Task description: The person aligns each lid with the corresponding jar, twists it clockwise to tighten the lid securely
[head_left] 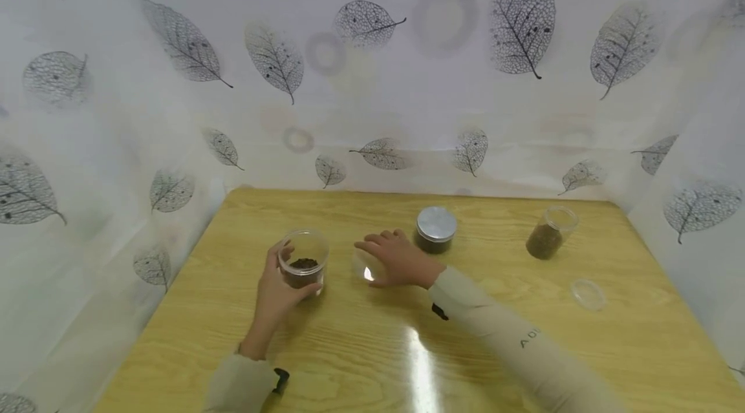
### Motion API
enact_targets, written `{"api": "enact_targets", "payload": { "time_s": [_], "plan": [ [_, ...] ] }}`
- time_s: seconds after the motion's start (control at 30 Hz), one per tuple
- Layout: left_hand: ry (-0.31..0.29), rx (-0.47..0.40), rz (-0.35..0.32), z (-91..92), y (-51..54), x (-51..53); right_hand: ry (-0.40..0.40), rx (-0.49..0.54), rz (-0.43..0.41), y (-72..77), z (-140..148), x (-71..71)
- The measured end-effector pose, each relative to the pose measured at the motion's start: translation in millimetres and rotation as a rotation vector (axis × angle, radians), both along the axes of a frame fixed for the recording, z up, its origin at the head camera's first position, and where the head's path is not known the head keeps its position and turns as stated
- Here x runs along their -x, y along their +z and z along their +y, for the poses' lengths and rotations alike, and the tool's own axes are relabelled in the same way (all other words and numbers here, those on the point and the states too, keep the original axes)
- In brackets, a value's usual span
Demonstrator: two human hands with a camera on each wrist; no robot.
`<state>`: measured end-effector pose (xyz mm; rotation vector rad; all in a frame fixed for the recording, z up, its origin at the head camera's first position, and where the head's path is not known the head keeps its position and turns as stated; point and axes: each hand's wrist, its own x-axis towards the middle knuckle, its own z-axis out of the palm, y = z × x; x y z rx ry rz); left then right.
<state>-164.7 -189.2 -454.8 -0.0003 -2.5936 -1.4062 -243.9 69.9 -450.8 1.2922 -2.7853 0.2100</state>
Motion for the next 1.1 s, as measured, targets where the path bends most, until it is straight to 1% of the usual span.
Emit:
{"api": "enact_targets", "payload": {
  "time_s": [0.1, 0.23, 0.33, 0.5, 0.67, 0.8, 0.97, 1.1],
  "plan": [
    [-0.025, 0.085, 0.027, 8.8, 4.0, -2.6, 0.002, 0.052, -0.015, 9.8, 14.4, -13.2],
    [-0.061, 0.192, 0.088, 21.5, 9.5, -6.6, 0.015, 0.087, 0.016, 18.4, 35.0, -28.9],
    [-0.085, 0.268, 0.138, 30.2, 11.2, -9.3, 0.023, 0.114, 0.044, 21.6, 48.7, -38.8],
    [-0.154, 0.351, 0.204, 44.8, 9.9, -13.5, 0.016, 0.147, 0.065, 23.3, 67.7, -51.8],
    [-0.232, 0.387, 0.23, 58.4, 8.4, -17.8, 0.017, 0.176, 0.141, 23.9, 82.6, -60.3],
    [-0.281, 0.413, 0.24, 66.4, 7.6, -20.8, 0.028, 0.214, 0.193, 25.9, 91.7, -64.6],
    [-0.318, 0.43, 0.267, 73.0, 6.4, -22.5, 0.04, 0.26, 0.207, 28.6, 98.2, -68.5],
    [-0.334, 0.452, 0.272, 77.4, 5.4, -23.1, 0.043, 0.287, 0.21, 28.8, 100.3, -69.9]
  ]
}}
